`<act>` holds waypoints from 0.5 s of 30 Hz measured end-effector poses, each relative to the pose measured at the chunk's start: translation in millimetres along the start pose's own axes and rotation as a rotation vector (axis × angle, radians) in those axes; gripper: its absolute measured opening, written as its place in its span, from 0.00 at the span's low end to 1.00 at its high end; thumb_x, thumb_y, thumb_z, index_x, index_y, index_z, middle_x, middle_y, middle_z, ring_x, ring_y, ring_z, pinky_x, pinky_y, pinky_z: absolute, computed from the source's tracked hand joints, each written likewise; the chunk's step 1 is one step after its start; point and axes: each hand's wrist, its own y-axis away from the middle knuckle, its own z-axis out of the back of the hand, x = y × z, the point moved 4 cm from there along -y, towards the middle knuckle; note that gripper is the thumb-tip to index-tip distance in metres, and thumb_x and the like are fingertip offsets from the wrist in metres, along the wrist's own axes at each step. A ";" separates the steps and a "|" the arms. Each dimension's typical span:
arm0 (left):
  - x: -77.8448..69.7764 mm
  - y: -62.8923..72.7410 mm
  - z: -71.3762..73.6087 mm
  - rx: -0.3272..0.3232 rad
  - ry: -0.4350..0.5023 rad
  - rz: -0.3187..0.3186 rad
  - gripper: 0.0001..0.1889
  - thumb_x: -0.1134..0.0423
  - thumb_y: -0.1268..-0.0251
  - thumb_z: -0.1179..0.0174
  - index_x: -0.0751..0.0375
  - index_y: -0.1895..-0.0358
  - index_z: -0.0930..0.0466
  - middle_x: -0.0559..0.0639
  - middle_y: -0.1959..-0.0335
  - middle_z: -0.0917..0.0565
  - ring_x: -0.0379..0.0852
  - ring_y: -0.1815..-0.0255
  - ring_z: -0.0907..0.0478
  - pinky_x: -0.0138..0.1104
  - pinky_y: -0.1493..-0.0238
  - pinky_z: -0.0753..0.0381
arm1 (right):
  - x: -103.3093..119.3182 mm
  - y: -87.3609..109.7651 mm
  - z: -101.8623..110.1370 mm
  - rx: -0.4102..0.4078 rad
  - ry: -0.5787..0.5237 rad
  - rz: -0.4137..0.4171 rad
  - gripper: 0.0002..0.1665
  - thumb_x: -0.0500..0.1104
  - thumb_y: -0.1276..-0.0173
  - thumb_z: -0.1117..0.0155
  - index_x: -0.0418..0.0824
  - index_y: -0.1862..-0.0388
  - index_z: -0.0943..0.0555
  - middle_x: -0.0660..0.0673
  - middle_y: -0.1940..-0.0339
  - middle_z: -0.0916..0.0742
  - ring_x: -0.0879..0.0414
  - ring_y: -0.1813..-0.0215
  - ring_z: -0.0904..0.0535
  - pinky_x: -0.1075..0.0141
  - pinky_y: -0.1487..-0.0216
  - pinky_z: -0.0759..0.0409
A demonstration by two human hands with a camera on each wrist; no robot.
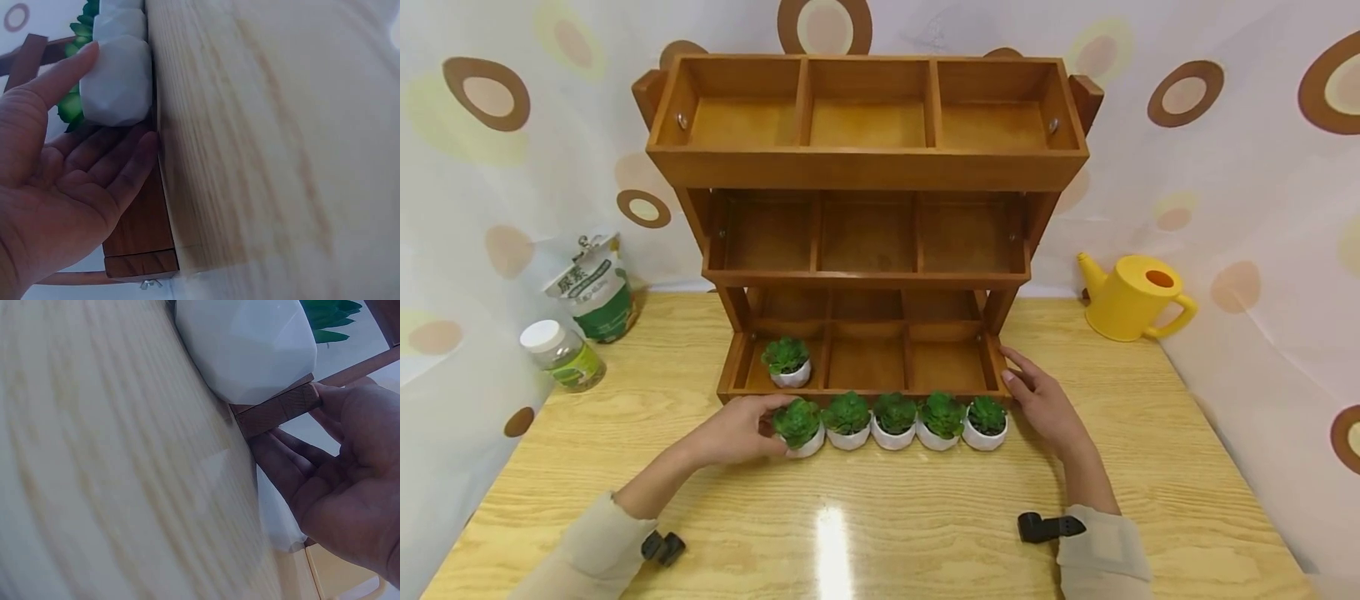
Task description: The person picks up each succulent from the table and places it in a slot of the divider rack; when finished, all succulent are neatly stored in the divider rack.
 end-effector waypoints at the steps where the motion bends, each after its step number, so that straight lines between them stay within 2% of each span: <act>1: -0.3 0.4 1.2 -0.010 -0.004 -0.003 0.41 0.51 0.45 0.25 0.54 0.26 0.30 0.42 0.62 0.15 0.38 0.72 0.24 0.34 0.65 0.23 | 0.1 -0.3 0.1 0.000 -0.001 0.002 0.36 0.60 0.16 0.60 0.58 0.15 0.51 0.32 0.20 0.35 0.36 0.24 0.31 0.42 0.29 0.31; 5: -4.1 4.2 8.3 -0.059 0.012 0.006 0.42 0.50 0.47 0.25 0.54 0.27 0.28 0.46 0.47 0.15 0.39 0.61 0.20 0.37 0.56 0.19 | 0.5 -0.8 0.6 -0.001 0.001 0.002 0.36 0.60 0.17 0.60 0.59 0.15 0.51 0.32 0.20 0.35 0.36 0.24 0.32 0.41 0.28 0.33; 9: -11.6 8.0 16.8 -0.100 0.057 0.019 0.42 0.49 0.48 0.24 0.52 0.27 0.29 0.49 0.37 0.18 0.41 0.50 0.17 0.42 0.47 0.17 | 0.3 -0.5 0.7 0.002 -0.004 0.001 0.35 0.60 0.16 0.60 0.59 0.15 0.52 0.31 0.20 0.35 0.35 0.24 0.33 0.41 0.27 0.34; 15: -22.7 6.6 25.5 -0.140 0.097 -0.030 0.39 0.53 0.45 0.26 0.51 0.27 0.28 0.47 0.40 0.16 0.45 0.44 0.16 0.44 0.42 0.17 | -0.4 -0.3 0.5 0.001 0.002 0.000 0.36 0.60 0.17 0.59 0.59 0.15 0.51 0.32 0.21 0.33 0.37 0.25 0.30 0.52 0.30 0.26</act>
